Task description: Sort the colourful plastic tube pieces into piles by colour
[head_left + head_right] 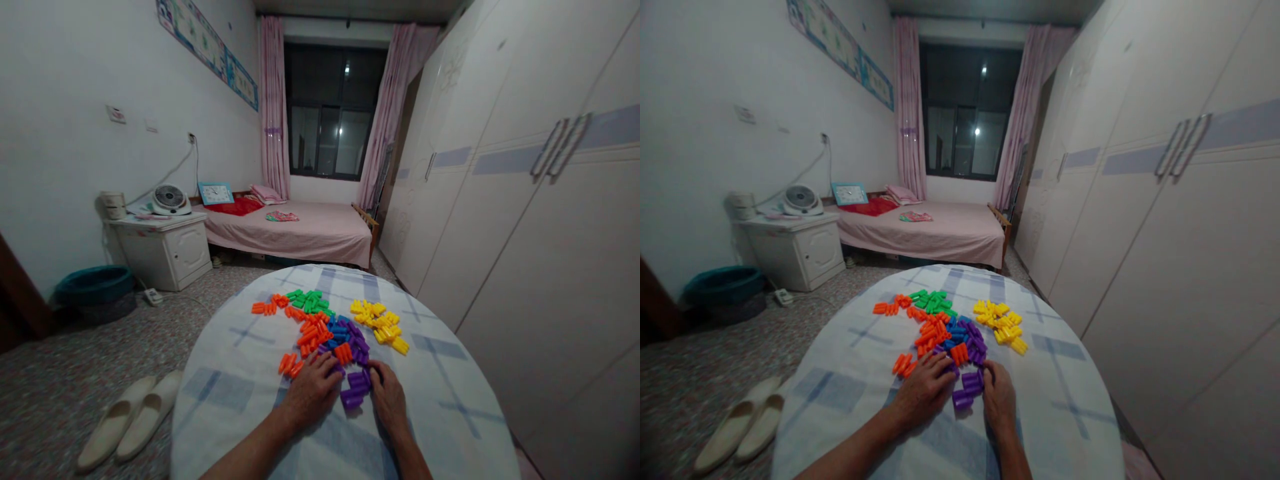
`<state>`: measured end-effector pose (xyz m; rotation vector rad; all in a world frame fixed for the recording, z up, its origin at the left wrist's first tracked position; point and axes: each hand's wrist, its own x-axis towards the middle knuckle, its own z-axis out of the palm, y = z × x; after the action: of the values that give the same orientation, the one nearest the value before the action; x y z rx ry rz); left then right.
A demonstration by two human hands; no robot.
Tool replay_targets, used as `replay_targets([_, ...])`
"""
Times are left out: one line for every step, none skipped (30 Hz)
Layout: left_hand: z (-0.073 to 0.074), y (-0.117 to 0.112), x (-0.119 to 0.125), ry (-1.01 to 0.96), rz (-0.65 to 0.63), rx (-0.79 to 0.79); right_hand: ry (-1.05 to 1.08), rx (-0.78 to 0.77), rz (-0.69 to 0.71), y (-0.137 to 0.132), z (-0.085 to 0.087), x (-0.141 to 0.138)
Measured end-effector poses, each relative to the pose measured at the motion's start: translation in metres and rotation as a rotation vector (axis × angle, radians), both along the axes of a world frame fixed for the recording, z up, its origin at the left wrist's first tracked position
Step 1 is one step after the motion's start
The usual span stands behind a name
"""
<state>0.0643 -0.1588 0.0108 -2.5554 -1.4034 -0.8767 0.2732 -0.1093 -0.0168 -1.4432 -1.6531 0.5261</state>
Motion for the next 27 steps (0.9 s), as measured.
replay_targets([0.0, -0.001, -0.001, -0.021, 0.005, 0.008, 0.001, 0.004, -0.001, 0.0, 0.0, 0.0])
replay_targets([0.0, -0.002, -0.002, -0.043, 0.006, 0.015, 0.001, 0.008, -0.002, 0.0, -0.001, 0.0])
replay_targets([0.0, -0.003, -0.004, -0.064, 0.006, 0.023, 0.0, 0.014, -0.003, -0.001, -0.001, 0.0])
replay_targets([0.0, -0.004, -0.007, -0.085, 0.01, 0.031, -0.002, 0.022, -0.005, -0.001, -0.001, 0.0])
replay_targets([-0.001, -0.005, -0.009, -0.106, 0.021, 0.038, -0.007, 0.031, -0.006, -0.002, -0.001, -0.001])
replay_targets([-0.002, -0.006, -0.012, -0.126, 0.039, 0.043, -0.013, 0.04, -0.01, -0.002, -0.001, -0.001])
replay_targets([-0.003, -0.006, -0.015, -0.146, 0.064, 0.046, -0.022, 0.047, -0.013, -0.002, 0.0, -0.001])
replay_targets([-0.005, -0.005, -0.017, -0.166, 0.095, 0.046, -0.033, 0.052, -0.015, -0.003, 0.0, -0.002])
replay_targets([-0.007, -0.004, -0.019, -0.185, 0.128, 0.041, -0.045, 0.053, -0.013, -0.003, 0.0, -0.002])
replay_targets([-0.009, -0.002, -0.021, -0.206, 0.165, 0.032, -0.057, 0.052, -0.008, -0.003, 0.0, -0.002])
replay_targets([-0.011, -0.001, -0.022, -0.227, 0.201, 0.02, -0.068, 0.049, -0.001, -0.004, 0.0, -0.003])
replay_targets([-0.013, 0.001, -0.022, -0.246, 0.232, 0.004, -0.076, 0.046, 0.006, -0.004, 0.0, -0.003])
replay_targets([-0.015, 0.002, -0.023, -0.261, 0.254, -0.013, -0.08, 0.041, 0.012, -0.004, 0.0, -0.003])
replay_targets([-0.017, 0.004, -0.023, -0.272, 0.267, -0.03, -0.078, 0.037, 0.015, -0.004, 0.001, -0.003])
replay_targets([-0.019, 0.004, -0.024, -0.28, 0.273, -0.043, -0.073, 0.032, 0.017, -0.004, 0.001, -0.002])
replay_targets([-0.02, 0.005, -0.024, -0.285, 0.271, -0.052, -0.067, 0.026, 0.019, -0.004, 0.002, -0.002])
replay_targets([-0.021, 0.005, -0.024, -0.289, 0.268, -0.058, -0.06, 0.022, 0.018, -0.004, 0.002, -0.002])
replay_targets([-0.022, 0.005, -0.025, -0.295, 0.265, -0.062, -0.054, 0.02, 0.021, -0.004, 0.003, -0.001])
replay_targets([-0.022, 0.005, -0.025, -0.303, 0.263, -0.067, -0.049, 0.019, 0.022, -0.004, 0.003, -0.001])
replay_targets([-0.021, 0.005, -0.025, -0.313, 0.262, -0.074, -0.046, 0.017, 0.021, -0.004, 0.004, 0.0])
replay_targets([-0.02, 0.005, -0.025, -0.326, 0.262, -0.082, -0.043, 0.015, 0.02, -0.004, 0.004, 0.0])
replay_targets([-0.019, 0.004, -0.025, -0.34, 0.262, -0.089, -0.04, 0.014, 0.018, -0.004, 0.004, 0.0])
replay_targets([-0.018, 0.004, -0.025, -0.355, 0.261, -0.091, -0.037, 0.012, 0.017, -0.004, 0.004, 0.0])
replay_targets([-0.016, 0.004, -0.025, -0.369, 0.257, -0.088, -0.035, 0.009, 0.017, -0.005, 0.004, 0.0])
replay_targets([-0.014, 0.004, -0.025, -0.382, 0.252, -0.079, -0.034, 0.009, 0.014, -0.005, 0.004, 0.0])
replay_targets([-0.013, 0.004, -0.025, -0.391, 0.248, -0.062, -0.036, 0.009, 0.014, -0.005, 0.004, 0.0])
replay_targets([-0.012, 0.004, -0.025, -0.396, 0.251, -0.041, -0.037, 0.01, 0.014, -0.005, 0.005, 0.0])
